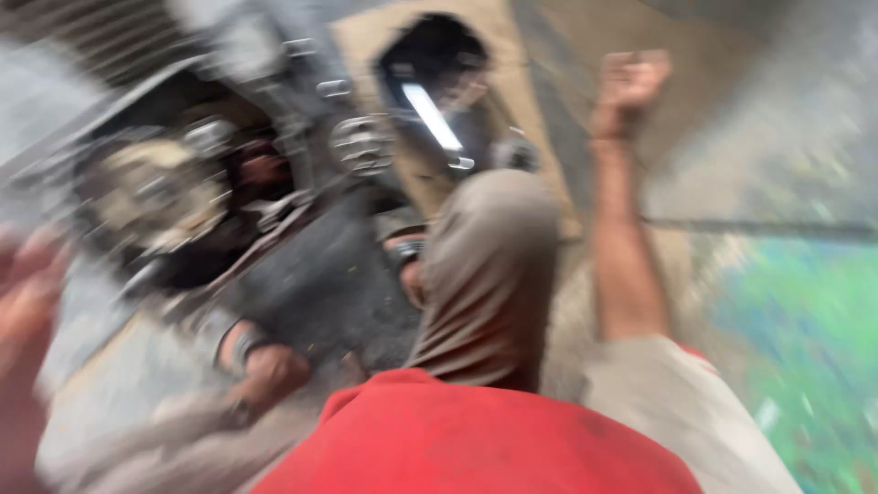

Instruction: The person disassembles a motorcycle engine by removing the clutch plates and hub, then reassembles the unit by aligning the components and fitting them back into the casing.

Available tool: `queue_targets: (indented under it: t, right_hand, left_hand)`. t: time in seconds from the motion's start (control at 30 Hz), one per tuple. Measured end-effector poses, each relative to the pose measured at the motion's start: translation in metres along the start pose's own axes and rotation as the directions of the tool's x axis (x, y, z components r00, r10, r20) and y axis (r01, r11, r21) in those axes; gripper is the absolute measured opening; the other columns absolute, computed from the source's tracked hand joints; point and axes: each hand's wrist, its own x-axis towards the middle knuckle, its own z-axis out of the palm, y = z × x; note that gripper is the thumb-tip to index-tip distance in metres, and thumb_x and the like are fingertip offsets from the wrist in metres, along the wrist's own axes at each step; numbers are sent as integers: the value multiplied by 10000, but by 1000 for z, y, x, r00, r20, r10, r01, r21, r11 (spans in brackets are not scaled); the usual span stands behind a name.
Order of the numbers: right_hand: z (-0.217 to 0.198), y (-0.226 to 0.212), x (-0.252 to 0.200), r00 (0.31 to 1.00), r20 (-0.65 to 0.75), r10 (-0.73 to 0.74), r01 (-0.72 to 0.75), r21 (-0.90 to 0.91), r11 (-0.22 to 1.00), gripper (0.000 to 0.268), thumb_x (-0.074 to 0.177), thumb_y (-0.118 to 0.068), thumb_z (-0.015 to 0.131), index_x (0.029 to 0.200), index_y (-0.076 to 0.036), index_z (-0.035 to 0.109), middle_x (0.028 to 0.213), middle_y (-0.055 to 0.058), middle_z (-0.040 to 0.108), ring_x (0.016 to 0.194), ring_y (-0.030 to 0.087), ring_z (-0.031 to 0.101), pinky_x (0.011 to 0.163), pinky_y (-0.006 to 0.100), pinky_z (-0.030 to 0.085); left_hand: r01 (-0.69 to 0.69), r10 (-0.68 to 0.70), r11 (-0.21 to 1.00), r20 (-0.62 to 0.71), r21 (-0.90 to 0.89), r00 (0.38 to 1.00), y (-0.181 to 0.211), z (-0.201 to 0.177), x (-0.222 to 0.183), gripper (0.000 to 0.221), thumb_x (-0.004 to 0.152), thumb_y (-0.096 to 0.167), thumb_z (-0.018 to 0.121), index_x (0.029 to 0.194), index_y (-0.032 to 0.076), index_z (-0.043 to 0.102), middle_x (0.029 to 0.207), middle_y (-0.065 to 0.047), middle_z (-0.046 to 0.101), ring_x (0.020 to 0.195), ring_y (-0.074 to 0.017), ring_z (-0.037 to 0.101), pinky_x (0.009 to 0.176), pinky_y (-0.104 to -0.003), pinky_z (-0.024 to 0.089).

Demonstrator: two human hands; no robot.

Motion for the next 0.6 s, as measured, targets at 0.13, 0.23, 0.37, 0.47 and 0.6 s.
queue_targets:
  t: [0.13, 0.23, 0.37, 0.47, 0.6]
  right_hand:
    - [0, -156, 87, 981, 180, -73, -18, 460, 888, 529, 1059, -346, 754, 1379, -41, 464, 1191, 69, 525, 993, 168, 526, 682, 272, 448]
    - [21, -221, 99, 925, 235, -297, 134, 532, 836, 449, 1112, -222, 774, 1387, 17, 512, 1221, 84, 553, 1013, 181, 553, 793, 289, 473]
    - [24, -394, 42, 722, 420, -549, 281, 548, 788, 336, 1082, -52, 721, 1292, 15, 467, 1154, 77, 634, 1037, 154, 694, 913, 311, 628]
    - [45, -495, -54, 585, 642, -496, 142, 521, 841, 182, 1004, -17, 674, 1186, -5, 679, 897, 84, 704, 741, 115, 677, 602, 264, 586]
    - [82, -471, -117, 397, 803, -445, 56, 463, 885, 190, 1041, -68, 683, 1216, 5, 678, 891, 112, 735, 709, 126, 708, 546, 248, 598]
  left_hand:
    - [-223, 353, 852, -205, 474, 913, 164, 116, 17, 294, 1093, 152, 751, 1308, 12, 609, 1204, -133, 667, 1097, -213, 657, 961, -328, 538]
    - [-134, 413, 698, -243, 703, 878, 165, 105, 39, 259, 1040, 196, 759, 1222, 21, 703, 1096, -156, 745, 984, -233, 742, 823, -344, 608]
    - [120, 250, 630, -347, 767, 904, 132, 97, 56, 340, 1000, 323, 800, 1214, 62, 749, 1037, -145, 794, 866, -209, 776, 790, -362, 622]
    - [350, 1, 608, -441, 712, 897, 132, 113, 59, 387, 966, 414, 764, 1208, 113, 739, 952, -146, 780, 815, -236, 766, 776, -399, 600]
    - [281, 84, 537, -381, 796, 921, 116, 113, 53, 389, 963, 404, 788, 1184, 85, 763, 886, -208, 765, 862, -339, 733, 806, -481, 568]
